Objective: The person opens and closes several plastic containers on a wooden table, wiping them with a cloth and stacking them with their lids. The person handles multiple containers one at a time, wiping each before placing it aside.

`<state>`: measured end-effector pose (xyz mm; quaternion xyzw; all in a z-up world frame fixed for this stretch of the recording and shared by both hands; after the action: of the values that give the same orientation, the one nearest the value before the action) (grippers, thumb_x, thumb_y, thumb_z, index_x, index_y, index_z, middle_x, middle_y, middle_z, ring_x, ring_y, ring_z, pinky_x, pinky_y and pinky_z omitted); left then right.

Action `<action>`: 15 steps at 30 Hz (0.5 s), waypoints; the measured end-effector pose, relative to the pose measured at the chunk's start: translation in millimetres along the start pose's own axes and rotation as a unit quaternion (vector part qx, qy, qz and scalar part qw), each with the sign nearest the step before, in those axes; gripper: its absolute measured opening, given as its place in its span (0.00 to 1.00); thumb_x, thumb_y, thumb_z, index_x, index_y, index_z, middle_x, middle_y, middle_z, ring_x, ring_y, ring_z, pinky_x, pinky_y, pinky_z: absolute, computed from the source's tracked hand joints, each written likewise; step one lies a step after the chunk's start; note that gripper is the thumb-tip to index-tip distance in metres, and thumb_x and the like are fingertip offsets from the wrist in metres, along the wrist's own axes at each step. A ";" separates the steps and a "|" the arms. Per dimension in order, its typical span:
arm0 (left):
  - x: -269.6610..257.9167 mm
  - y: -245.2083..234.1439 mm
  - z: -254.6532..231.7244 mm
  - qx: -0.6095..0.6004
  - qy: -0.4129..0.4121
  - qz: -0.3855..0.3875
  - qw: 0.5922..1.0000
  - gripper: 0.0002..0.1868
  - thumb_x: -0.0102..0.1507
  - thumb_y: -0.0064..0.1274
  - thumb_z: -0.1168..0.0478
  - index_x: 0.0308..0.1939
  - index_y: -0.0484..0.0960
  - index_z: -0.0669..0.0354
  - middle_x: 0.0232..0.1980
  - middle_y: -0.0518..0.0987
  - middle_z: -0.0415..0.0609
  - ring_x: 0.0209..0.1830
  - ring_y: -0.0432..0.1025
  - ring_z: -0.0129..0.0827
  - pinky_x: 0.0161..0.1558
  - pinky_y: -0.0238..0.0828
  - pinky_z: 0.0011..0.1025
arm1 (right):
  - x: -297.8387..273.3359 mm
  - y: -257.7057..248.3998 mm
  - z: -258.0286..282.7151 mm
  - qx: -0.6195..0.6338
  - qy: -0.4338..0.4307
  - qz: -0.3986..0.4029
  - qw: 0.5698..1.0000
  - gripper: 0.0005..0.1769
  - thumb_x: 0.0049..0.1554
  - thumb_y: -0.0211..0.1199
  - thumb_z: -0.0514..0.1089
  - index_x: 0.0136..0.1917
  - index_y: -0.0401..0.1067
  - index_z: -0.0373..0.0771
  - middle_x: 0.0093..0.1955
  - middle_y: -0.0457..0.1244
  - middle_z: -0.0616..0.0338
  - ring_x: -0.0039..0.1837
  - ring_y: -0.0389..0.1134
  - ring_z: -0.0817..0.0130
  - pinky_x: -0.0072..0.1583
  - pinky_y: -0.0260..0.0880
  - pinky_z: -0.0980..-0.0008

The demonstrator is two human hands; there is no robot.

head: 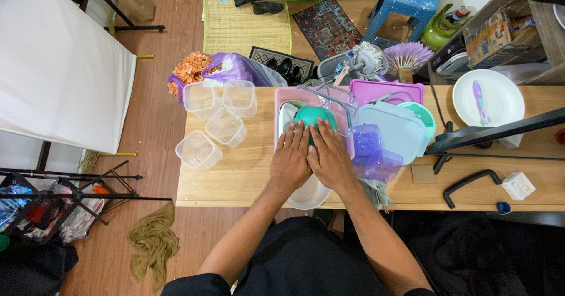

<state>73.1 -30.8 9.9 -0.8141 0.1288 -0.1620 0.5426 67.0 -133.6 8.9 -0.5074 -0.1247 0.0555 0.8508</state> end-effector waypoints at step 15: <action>-0.1 -11.7 -4.4 -0.023 0.012 -0.031 0.999 0.31 0.71 0.33 0.53 0.75 0.62 0.67 0.78 0.60 0.64 0.80 0.52 0.54 0.75 0.46 0.51 | 1.1 -12.6 8.3 0.021 -0.001 -0.011 1.000 0.32 0.65 0.47 0.48 0.77 0.57 0.31 0.83 0.46 0.41 0.83 0.44 0.49 0.80 0.42 0.52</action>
<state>71.6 -30.0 22.3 -0.8282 0.1137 -0.1860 0.5164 65.5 -132.3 23.9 -0.4881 -0.1306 0.0492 0.8615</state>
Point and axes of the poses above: each hand's wrist, its own x-axis towards the middle knuckle, its own y-axis out of the palm, z = x × y, the point moved 8 cm from there along x, towards the middle knuckle
